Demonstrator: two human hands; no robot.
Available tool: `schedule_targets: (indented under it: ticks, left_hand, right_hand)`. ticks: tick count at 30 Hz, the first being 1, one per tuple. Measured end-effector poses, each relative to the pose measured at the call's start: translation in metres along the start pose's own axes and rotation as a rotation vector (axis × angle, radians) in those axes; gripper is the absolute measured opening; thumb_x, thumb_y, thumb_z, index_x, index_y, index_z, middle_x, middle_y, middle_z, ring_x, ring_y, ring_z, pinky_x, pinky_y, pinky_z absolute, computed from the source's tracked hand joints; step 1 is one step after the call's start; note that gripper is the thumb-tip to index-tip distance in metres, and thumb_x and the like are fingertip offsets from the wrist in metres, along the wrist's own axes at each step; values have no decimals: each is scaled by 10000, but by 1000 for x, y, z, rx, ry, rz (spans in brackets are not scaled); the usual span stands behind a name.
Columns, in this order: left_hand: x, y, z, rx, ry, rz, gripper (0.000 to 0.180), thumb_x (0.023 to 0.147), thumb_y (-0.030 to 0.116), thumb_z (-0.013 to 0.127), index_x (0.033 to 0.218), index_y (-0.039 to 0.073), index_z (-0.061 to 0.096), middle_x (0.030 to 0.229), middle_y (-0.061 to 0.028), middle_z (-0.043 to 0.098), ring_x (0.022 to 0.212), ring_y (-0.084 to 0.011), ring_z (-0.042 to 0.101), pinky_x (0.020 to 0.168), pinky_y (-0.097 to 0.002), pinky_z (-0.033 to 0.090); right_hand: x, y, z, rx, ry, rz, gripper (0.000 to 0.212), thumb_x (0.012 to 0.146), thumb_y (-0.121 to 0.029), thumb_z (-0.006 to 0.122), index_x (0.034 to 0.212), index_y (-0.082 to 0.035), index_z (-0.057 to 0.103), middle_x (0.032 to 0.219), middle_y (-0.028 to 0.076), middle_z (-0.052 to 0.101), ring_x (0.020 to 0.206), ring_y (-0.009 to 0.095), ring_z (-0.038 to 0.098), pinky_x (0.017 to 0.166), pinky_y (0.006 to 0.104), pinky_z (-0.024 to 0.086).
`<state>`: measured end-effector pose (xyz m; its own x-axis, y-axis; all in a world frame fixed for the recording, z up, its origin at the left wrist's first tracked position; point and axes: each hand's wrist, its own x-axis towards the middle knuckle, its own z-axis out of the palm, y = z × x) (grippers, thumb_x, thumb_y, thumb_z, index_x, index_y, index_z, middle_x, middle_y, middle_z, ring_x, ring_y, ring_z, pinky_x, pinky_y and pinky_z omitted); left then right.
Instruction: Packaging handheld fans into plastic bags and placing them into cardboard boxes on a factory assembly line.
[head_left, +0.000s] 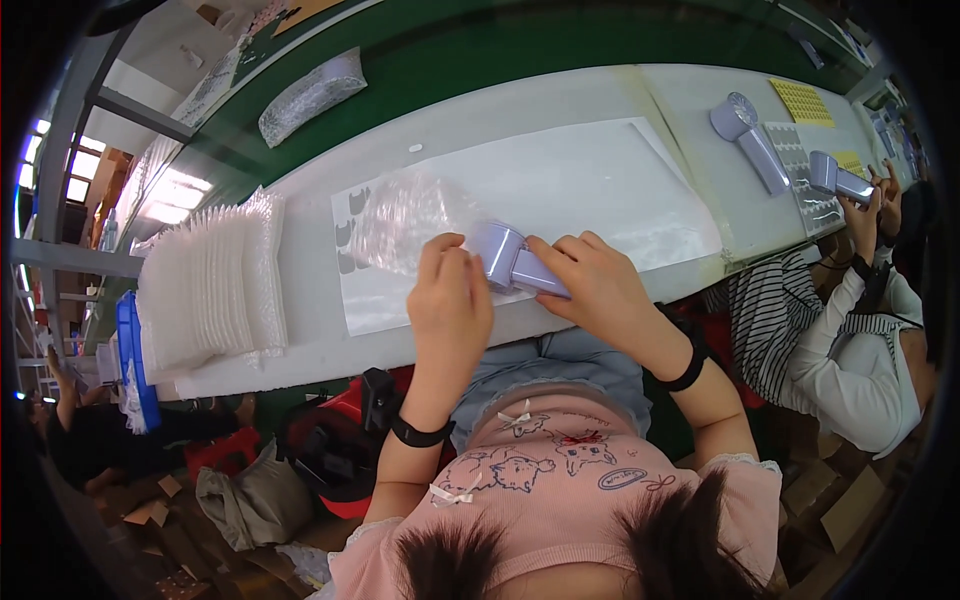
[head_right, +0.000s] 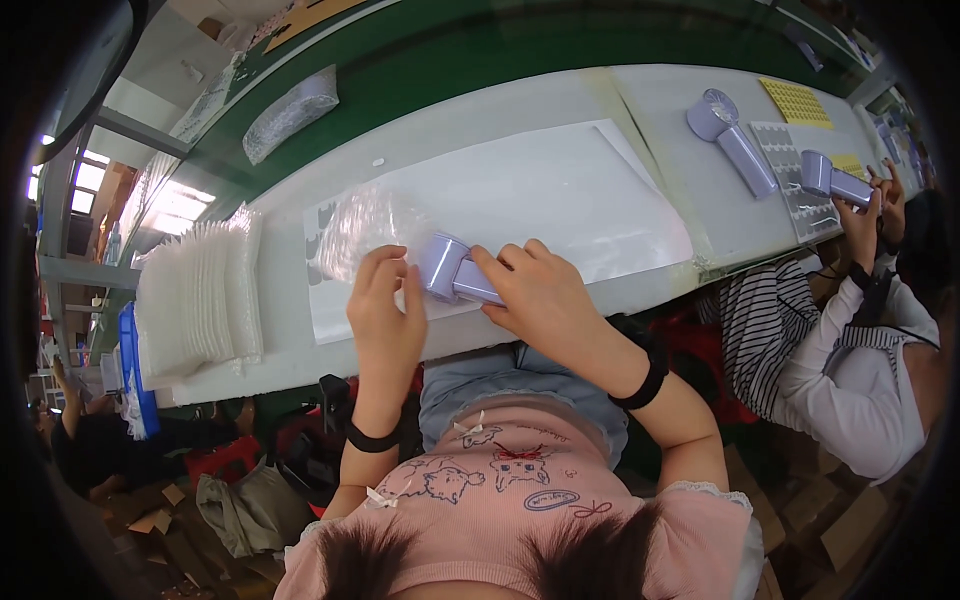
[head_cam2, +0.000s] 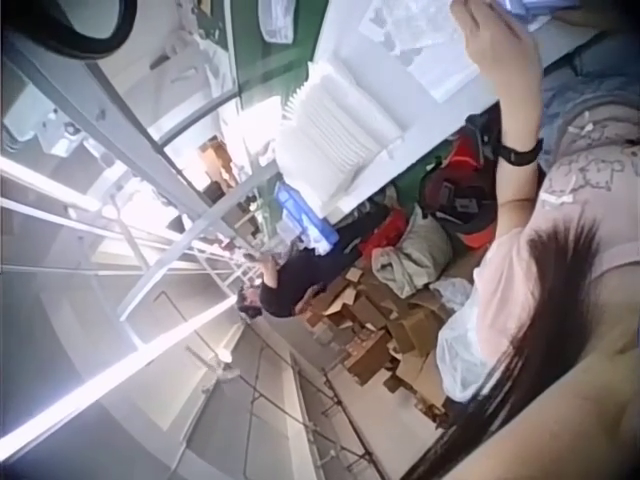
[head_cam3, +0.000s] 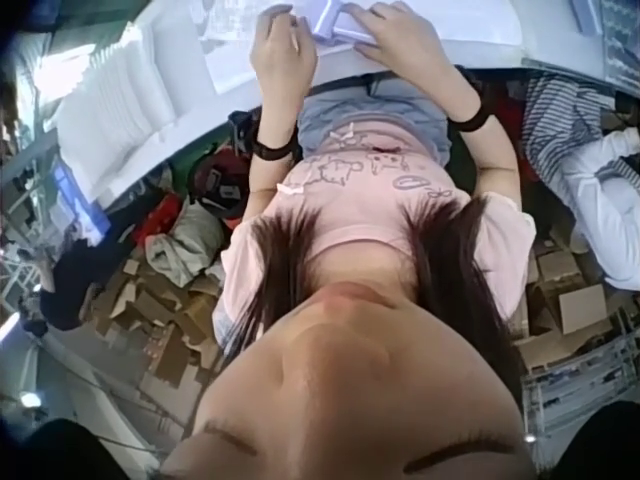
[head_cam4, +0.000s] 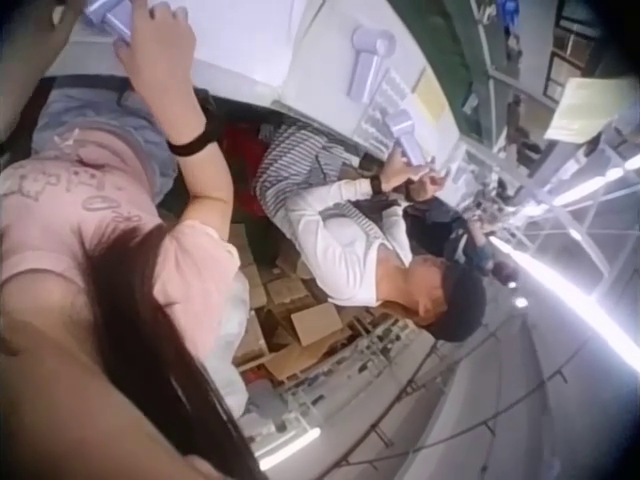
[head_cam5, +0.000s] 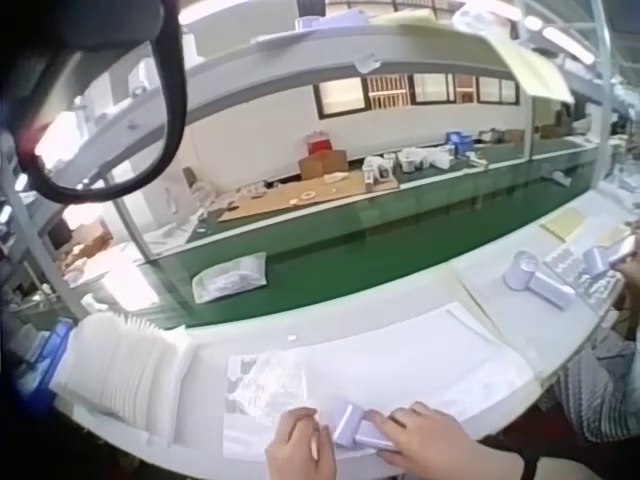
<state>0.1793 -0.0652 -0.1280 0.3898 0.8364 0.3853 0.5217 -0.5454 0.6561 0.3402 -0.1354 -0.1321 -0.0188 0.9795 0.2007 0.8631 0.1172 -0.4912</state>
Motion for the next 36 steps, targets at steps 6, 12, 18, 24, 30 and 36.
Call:
schedule_targets:
  ticks: [6, 12, 18, 24, 30, 36]
  left_hand:
    - [-5, 21, 2, 191, -184, 143, 450, 718, 7, 605, 1153, 57, 501, 1241, -273, 346, 959, -410, 481, 799, -412, 431]
    - [-6, -7, 5, 98, -208, 78, 662, 664, -8, 664, 1270, 136, 440, 1250, -256, 336, 1052, -395, 455, 837, -412, 429]
    - [-1, -7, 7, -451, -107, -50, 684, 660, 5, 700, 1276, 127, 429, 1227, -192, 363, 964, -321, 528, 773, -355, 476]
    - [-1, 1, 3, -404, -35, -127, 621, 724, 67, 691, 1279, 104, 415, 1219, -175, 364, 908, -295, 553, 744, -322, 499]
    - [3, 16, -9, -55, -65, -104, 628, 725, 93, 701, 1280, 89, 406, 1219, -172, 359, 950, -285, 530, 694, -317, 512]
    - [-5, 30, -25, -479, 11, -188, 458, 755, 148, 682, 1149, 33, 478, 1151, -173, 400, 954, -292, 517, 656, -310, 494]
  right_hand:
    - [14, 4, -11, -25, -104, -33, 490, 677, -146, 682, 1118, -6, 520, 833, 86, 545, 787, 223, 517, 675, 305, 461]
    - [15, 11, -30, 942, -174, 226, 326, 781, -135, 625, 1040, 34, 524, 922, 90, 589, 849, 159, 558, 676, 271, 491]
    - [1, -6, 11, 993, -88, 445, 168, 841, -89, 528, 940, 46, 531, 864, 95, 612, 782, 141, 584, 651, 255, 497]
    - [18, -19, 1, 588, -128, 398, 157, 828, -66, 510, 953, 26, 533, 845, 98, 606, 880, 167, 567, 718, 296, 485]
    - [18, -28, 41, 1182, 537, 22, 410, 772, -6, 544, 1159, -22, 408, 1102, 143, 524, 1067, 210, 479, 896, 343, 401]
    - [30, -25, 31, 1341, 507, -25, 783, 792, -88, 594, 1366, -79, 62, 1208, 165, 439, 1095, 230, 460, 953, 349, 355]
